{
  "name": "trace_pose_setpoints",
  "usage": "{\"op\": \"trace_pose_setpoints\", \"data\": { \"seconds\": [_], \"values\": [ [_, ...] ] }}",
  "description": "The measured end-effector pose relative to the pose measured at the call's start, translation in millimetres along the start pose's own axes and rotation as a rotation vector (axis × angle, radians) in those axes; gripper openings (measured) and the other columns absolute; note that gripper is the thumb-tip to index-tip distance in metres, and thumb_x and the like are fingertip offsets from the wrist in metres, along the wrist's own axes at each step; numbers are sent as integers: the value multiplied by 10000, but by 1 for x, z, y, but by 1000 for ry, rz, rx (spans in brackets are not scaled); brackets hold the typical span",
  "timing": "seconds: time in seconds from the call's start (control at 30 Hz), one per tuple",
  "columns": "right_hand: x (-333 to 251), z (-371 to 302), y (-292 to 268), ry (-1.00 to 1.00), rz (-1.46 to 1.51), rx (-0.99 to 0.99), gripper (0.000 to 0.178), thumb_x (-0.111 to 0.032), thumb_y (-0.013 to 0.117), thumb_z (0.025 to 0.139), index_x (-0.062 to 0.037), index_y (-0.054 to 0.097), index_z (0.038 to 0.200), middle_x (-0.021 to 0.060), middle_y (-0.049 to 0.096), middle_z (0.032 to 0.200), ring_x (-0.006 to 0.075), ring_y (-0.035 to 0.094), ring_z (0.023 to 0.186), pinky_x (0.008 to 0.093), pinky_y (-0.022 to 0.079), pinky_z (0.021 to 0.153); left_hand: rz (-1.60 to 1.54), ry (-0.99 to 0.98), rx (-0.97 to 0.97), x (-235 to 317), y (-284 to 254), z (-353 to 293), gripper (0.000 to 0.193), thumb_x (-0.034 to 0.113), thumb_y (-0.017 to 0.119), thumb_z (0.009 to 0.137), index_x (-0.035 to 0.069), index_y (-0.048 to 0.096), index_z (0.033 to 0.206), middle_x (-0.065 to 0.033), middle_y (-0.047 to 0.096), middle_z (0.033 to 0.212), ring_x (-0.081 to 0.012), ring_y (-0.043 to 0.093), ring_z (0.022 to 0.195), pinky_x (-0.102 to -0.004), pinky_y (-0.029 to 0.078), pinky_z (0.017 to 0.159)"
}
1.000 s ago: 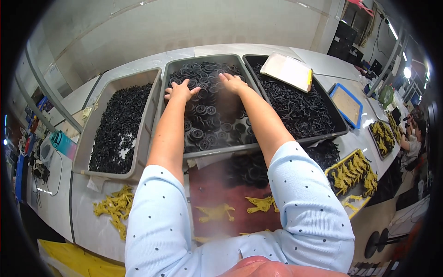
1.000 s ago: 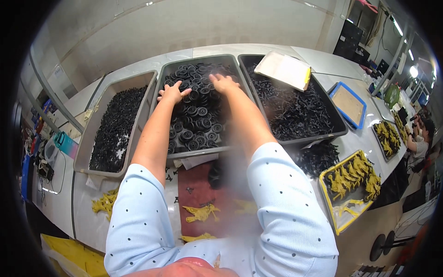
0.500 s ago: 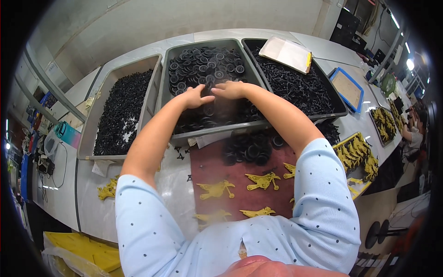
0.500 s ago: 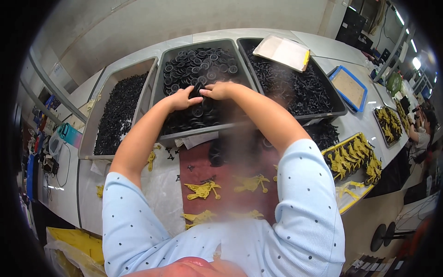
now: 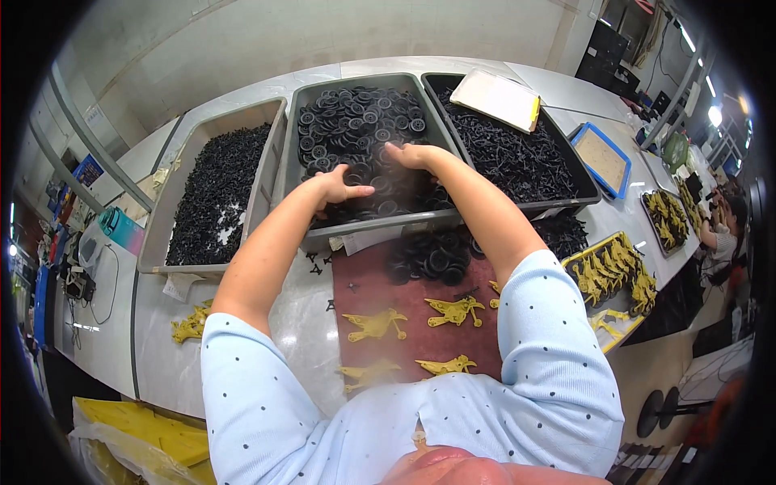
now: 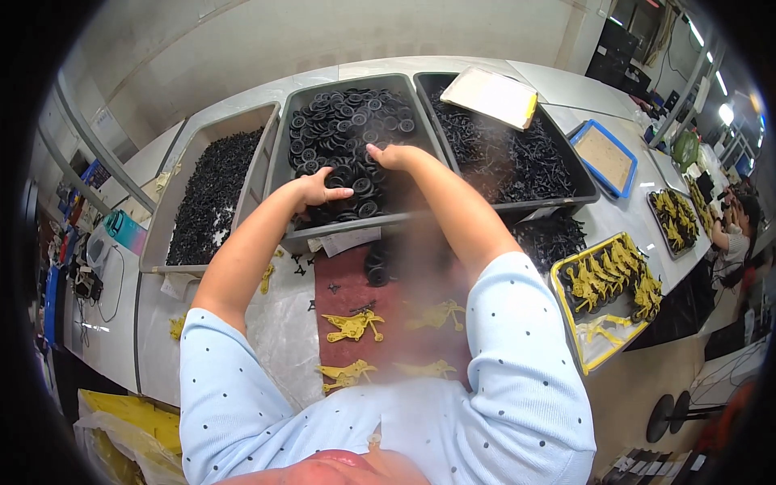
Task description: The person assembles toy motorcycles by fitting wheels and handlebars between frame halves, sets the finished motorcycles onto a tray, arranges new frame pieces on the mat, scoops toy wheels from a bin, and inserts wheels into the frames.
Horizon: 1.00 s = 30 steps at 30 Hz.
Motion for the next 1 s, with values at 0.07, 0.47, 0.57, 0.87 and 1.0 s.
{"op": "trace_pose_setpoints", "data": {
  "seconds": [0.07, 0.47, 0.57, 0.87, 1.0],
  "values": [
    [15, 29, 6, 6, 1, 41, 807, -688, 264, 926, -103, 322, 1478, 205, 330, 1503, 386, 307, 1389, 448, 248, 1137, 84, 19, 21, 6, 9, -3, 1303, 688, 819, 516, 306, 97, 1531, -249, 195, 1505, -413, 474, 1216, -514, 544, 735],
    [22, 23, 24, -262, 1, 234, 969, -781, 486, 788, -214, 201, 1520, 204, 358, 1488, 368, 474, 1203, 528, 418, 879, -5, 60, 67, 26, 15, 5, 1387, 598, 881, 494, 259, 32, 1537, -295, 177, 1501, -455, 384, 1307, -556, 462, 926],
    [20, 19, 25, -234, -62, 242, 948, -765, 495, 799, -267, 157, 1530, 208, 413, 1451, 310, 621, 1022, 428, 502, 716, -74, 73, 97, 24, 15, -3, 1371, 556, 900, 493, 271, 58, 1537, -306, 195, 1484, -454, 389, 1297, -535, 465, 927],
    [-8, 22, 43, -497, 351, -3, 951, -609, 641, 822, -161, 184, 1525, 136, 398, 1466, 272, 434, 1305, 493, 448, 946, -420, 297, 154, 22, 15, 26, 1288, 351, 931, 503, 266, 143, 1518, -290, 230, 1449, -398, 401, 1277, -482, 404, 1017],
    [-21, -5, 48, -347, 222, 230, 946, -627, 629, 813, -138, 225, 1515, 192, 362, 1483, 331, 417, 1315, 494, 407, 1000, -303, 366, 238, 43, 11, 2, 1252, 276, 911, 516, 228, 158, 1515, -280, 307, 1368, -380, 456, 1211, -447, 431, 1004]
  ]
}}
Point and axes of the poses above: each hand's wrist, its own z-axis towards the middle knuckle, its own y-axis out of the palm, x = y × z, the point moved 7 cm from there along z, towards the middle knuckle
